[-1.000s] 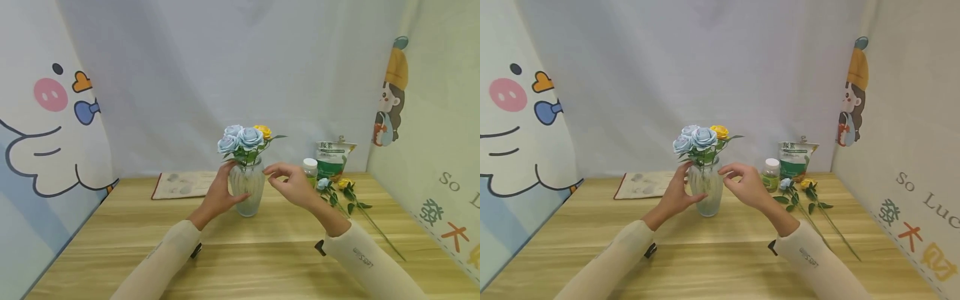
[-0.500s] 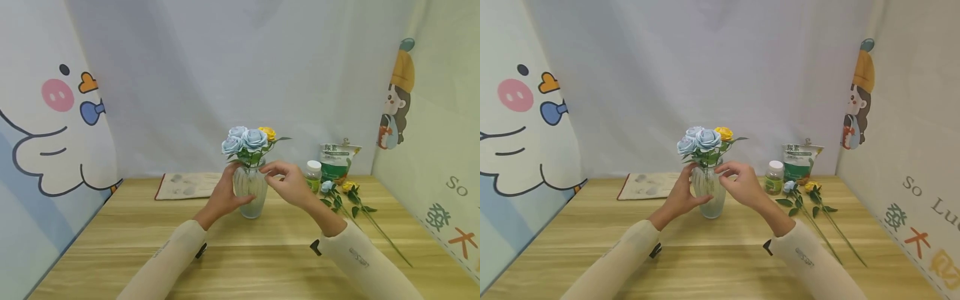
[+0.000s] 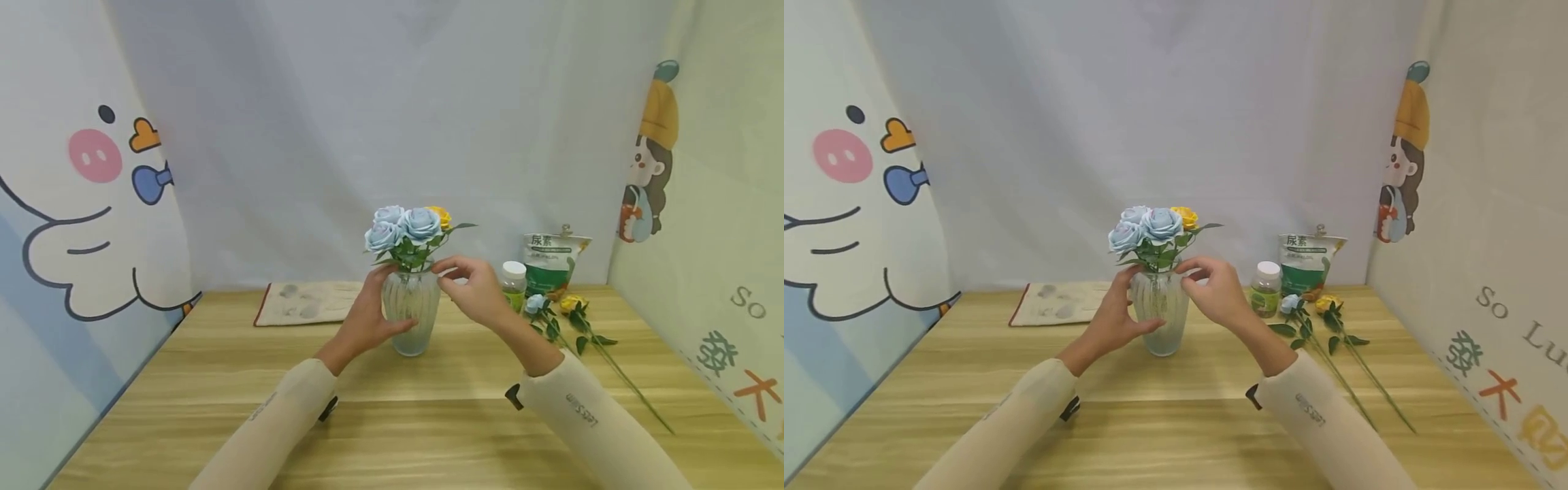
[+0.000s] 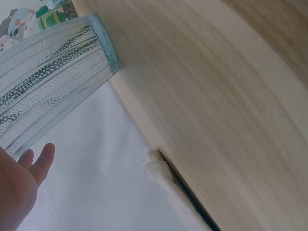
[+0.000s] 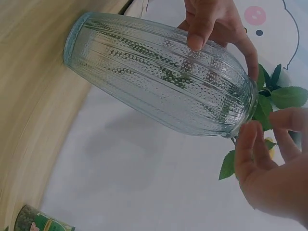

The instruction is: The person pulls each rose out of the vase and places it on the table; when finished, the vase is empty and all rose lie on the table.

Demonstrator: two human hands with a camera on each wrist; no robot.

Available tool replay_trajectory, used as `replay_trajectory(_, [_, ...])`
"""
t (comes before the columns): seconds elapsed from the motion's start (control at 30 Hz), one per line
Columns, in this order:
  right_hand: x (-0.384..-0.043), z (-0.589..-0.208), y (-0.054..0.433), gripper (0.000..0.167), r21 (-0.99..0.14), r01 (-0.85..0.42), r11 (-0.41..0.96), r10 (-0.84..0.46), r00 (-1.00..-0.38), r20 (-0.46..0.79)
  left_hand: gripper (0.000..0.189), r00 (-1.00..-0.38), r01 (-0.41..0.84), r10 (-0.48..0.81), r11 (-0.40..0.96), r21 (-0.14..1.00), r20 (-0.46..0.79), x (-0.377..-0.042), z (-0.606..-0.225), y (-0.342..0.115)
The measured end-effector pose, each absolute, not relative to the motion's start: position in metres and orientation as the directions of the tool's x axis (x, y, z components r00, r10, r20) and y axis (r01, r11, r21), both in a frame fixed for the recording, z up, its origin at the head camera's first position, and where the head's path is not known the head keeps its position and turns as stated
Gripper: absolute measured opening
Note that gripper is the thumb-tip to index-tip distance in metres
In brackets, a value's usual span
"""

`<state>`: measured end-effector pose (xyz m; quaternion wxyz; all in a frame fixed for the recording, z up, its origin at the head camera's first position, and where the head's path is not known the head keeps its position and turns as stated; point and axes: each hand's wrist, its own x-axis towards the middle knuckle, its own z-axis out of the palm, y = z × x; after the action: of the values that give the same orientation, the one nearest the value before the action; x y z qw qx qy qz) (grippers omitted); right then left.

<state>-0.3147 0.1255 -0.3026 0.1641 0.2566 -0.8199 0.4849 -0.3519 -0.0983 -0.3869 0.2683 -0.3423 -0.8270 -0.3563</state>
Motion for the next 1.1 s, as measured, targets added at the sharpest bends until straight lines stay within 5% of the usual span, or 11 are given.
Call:
replay_trajectory(0.33, [-0.329, -0.304, 0.126, 0.023, -0.709, -0.493, 0.504, -0.114, -0.852, 0.511, 0.104, -0.688, 0.706, 0.361, 0.532, 0.468, 0.629, -0.352, -0.384, -0.089])
replay_trajectory(1.1, [-0.365, -0.308, 0.117, 0.026, -0.724, -0.56, 0.402, -0.225, -0.828, 0.514, 0.103, -0.726, 0.67, 0.31, 0.521, 0.529, 0.614, -0.355, -0.386, -0.091])
